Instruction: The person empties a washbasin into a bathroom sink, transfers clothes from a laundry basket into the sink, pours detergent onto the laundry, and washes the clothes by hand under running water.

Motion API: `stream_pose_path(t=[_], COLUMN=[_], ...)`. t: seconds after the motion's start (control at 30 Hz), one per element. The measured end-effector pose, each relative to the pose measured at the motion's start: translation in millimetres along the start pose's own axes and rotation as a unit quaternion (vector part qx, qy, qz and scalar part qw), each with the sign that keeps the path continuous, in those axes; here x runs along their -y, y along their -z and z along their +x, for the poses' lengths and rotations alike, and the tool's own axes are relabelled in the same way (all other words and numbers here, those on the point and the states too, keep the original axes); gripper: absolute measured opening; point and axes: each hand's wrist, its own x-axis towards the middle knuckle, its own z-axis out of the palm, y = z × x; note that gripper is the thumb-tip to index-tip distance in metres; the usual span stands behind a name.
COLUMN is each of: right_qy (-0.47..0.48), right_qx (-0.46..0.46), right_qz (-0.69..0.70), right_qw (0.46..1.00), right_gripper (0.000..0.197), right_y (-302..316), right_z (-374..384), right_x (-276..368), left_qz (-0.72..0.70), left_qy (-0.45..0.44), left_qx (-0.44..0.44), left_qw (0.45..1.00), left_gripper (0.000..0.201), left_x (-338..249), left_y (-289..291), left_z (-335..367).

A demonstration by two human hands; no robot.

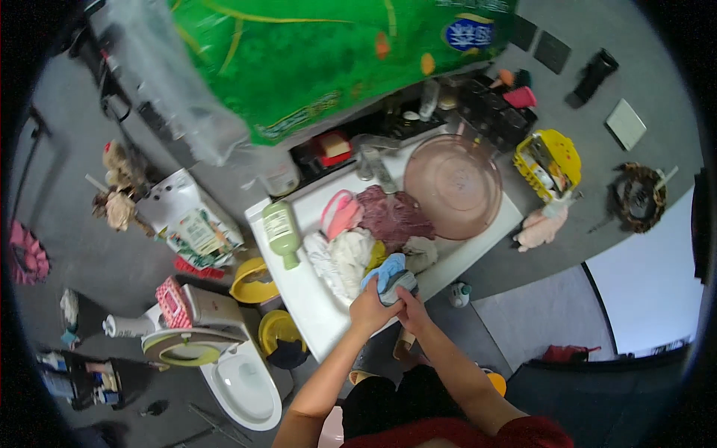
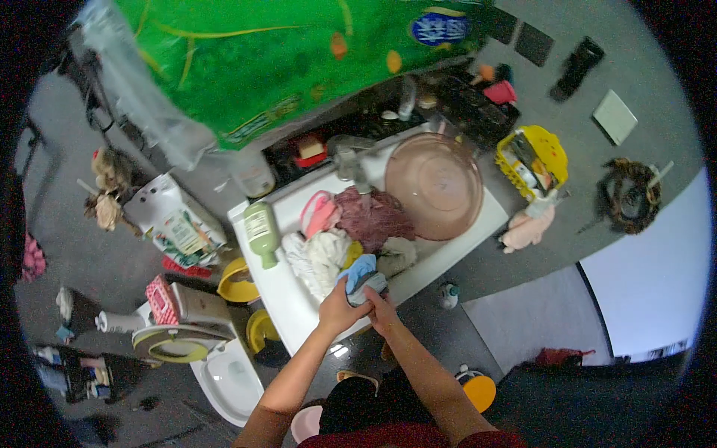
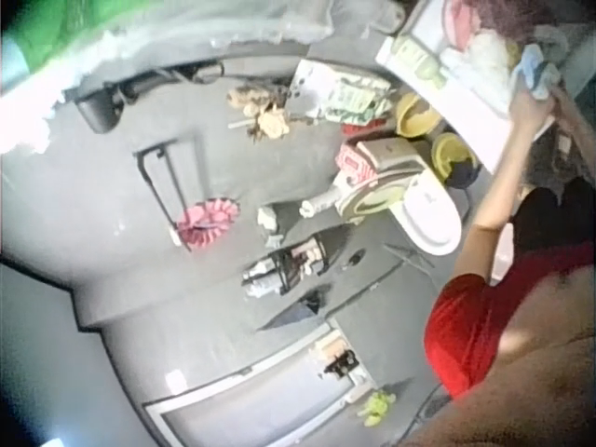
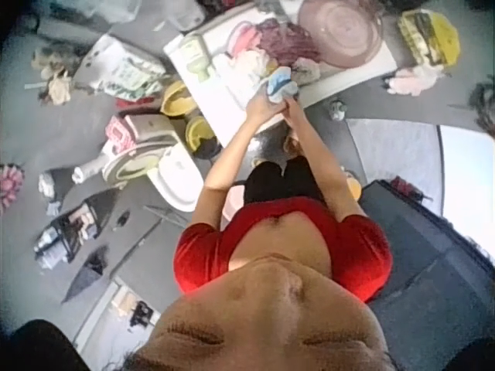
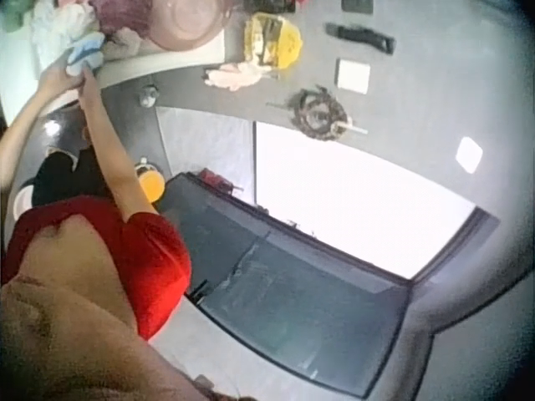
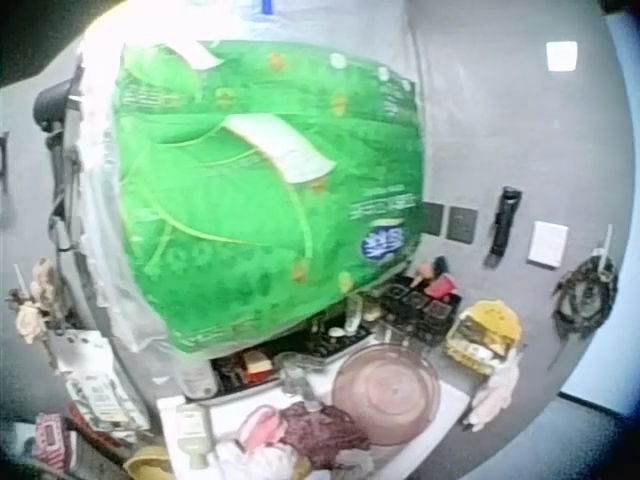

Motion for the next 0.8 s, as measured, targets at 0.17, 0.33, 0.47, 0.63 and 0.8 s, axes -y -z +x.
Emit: stream_pose_path(t=[0.17,0.33,0.47,0.63,0.8], right_qy=[0.012,0.139,0.068,0.106,0.252], right_qx=[-0.026,0.033,0.041,0.007,0.05], right_qz=[0.086,-0.032,-0.186,-0.287,-0.344], right_qw=[0.996,0.989,0.979,0.952,0.903], right_gripper=[0.041,0.037,0.048,0.074,0.051], right_y=[49.2,56.9,70.4,66.2,61.6], right_z=[-3.1,11.7,49.6,85.7,97.2], right_x=[53.8,109.2,170.6,212.5,229.5], left_qz=[0.125,-0.048,-0.155,-0.259,-0.309], left_qy=[-0.164,-0.203,-0.064,0.014,0.063], left_qx=[0.049,0.066,0.046,-0.082,-0.151], left_qw=[0.977,0.976,0.985,0.962,0.937], left_gripper=[0.078,0.079,0.076,0.062,0.06], left_x=[-57.8,-78.1,-108.3,-132.2,-150.9], left_y=[-26.7,-82.1,-123.1,-158.0,-166.8], left_z=[12.7,51.7,76.7,110.5,131.0])
